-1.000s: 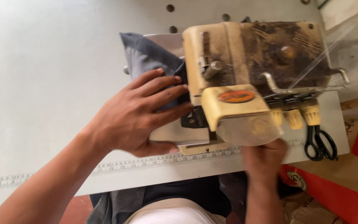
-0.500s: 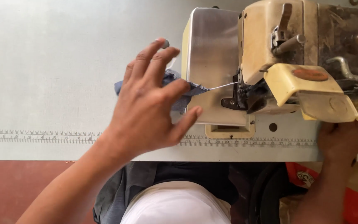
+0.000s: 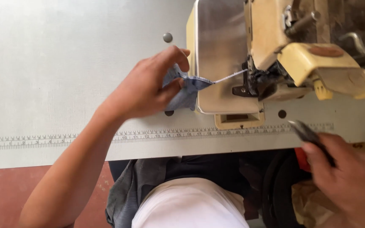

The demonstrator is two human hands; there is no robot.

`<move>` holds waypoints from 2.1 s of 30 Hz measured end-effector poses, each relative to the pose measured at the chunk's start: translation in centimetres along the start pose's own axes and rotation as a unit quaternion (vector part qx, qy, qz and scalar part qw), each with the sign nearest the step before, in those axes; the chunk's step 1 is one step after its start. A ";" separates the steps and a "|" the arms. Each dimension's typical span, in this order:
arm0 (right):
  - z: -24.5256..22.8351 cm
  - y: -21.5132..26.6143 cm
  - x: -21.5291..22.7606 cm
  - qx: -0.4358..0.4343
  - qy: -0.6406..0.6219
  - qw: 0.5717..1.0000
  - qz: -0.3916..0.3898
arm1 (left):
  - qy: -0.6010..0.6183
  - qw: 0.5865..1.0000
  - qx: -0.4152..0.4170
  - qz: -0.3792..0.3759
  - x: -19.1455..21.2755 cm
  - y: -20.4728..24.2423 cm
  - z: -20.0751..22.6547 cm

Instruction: Using an industrial overlock machine to finish the raw edges of grey fabric components.

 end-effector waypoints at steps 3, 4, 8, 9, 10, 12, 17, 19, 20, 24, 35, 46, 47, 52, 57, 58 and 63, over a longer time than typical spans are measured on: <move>-6.7 -3.4 2.2 0.135 0.117 0.984 0.013 | 0.095 0.994 0.021 -0.041 0.1 -0.4 -0.6; -8.4 -4.5 2.6 0.133 0.160 0.978 -0.018 | 0.101 0.992 0.047 -0.054 0.5 -0.1 -0.1; -13.3 -8.6 3.0 0.118 0.202 0.964 -0.124 | 0.098 0.992 0.043 -0.070 1.3 1.8 2.9; -14.1 -9.1 3.1 0.115 0.198 0.966 -0.122 | 0.094 0.992 0.042 -0.072 1.3 2.1 3.7; -15.1 -9.7 3.4 0.138 0.183 0.969 -0.092 | 0.085 0.993 0.032 -0.069 1.4 2.3 4.6; -16.2 -10.3 3.4 0.161 0.164 0.971 -0.062 | 0.075 0.995 0.024 -0.067 1.4 2.9 5.8; -14.3 -8.2 2.9 0.147 0.037 0.982 -0.114 | 0.042 0.997 0.059 -0.005 3.7 4.3 4.5; -9.5 -5.4 2.6 0.146 0.033 0.983 -0.109 | 0.007 0.990 0.118 0.081 7.4 6.3 3.2; -6.9 -3.9 2.4 0.142 0.031 0.984 -0.104 | -0.027 0.971 0.174 0.164 9.5 7.5 2.4; 7.3 -1.4 -6.7 -0.094 -0.226 0.958 -0.152 | -0.095 0.968 0.104 0.205 12.3 10.6 0.8; 17.6 -6.7 -17.4 0.014 0.024 0.988 0.153 | -0.079 0.980 -0.179 0.037 -2.0 -0.9 9.2; 1.7 -3.4 -9.3 0.033 -0.316 0.925 0.209 | -0.127 0.972 -0.193 0.050 -3.7 -1.6 11.2; -2.1 -3.1 -8.1 0.052 -0.481 0.857 0.180 | -0.125 0.971 -0.195 0.052 -4.0 -1.8 11.6; -12.5 -3.6 -7.3 0.007 -0.729 0.675 -0.116 | -0.130 0.975 -0.179 0.003 -5.2 -2.3 12.4; -14.6 -4.5 -6.9 0.048 -0.832 0.543 -0.103 | -0.152 0.974 -0.168 -0.022 -5.3 -2.3 12.3; -14.4 -4.5 -7.0 0.015 -0.816 0.571 -0.088 | -0.158 0.974 -0.163 -0.014 -5.1 -2.4 12.4; -14.4 -3.6 -7.2 0.011 -0.852 0.520 -0.065 | -0.196 0.962 -0.188 0.017 -4.5 -2.1 12.0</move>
Point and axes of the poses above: each hand's wrist, its own y-axis away from the middle knuckle, its own x-axis out of the back of the hand, z = x × y, the point moved 4 cm from there along -y, towards the middle knuckle, and after that the axes turned 4 degrees about -z, right-handed, at the moved point
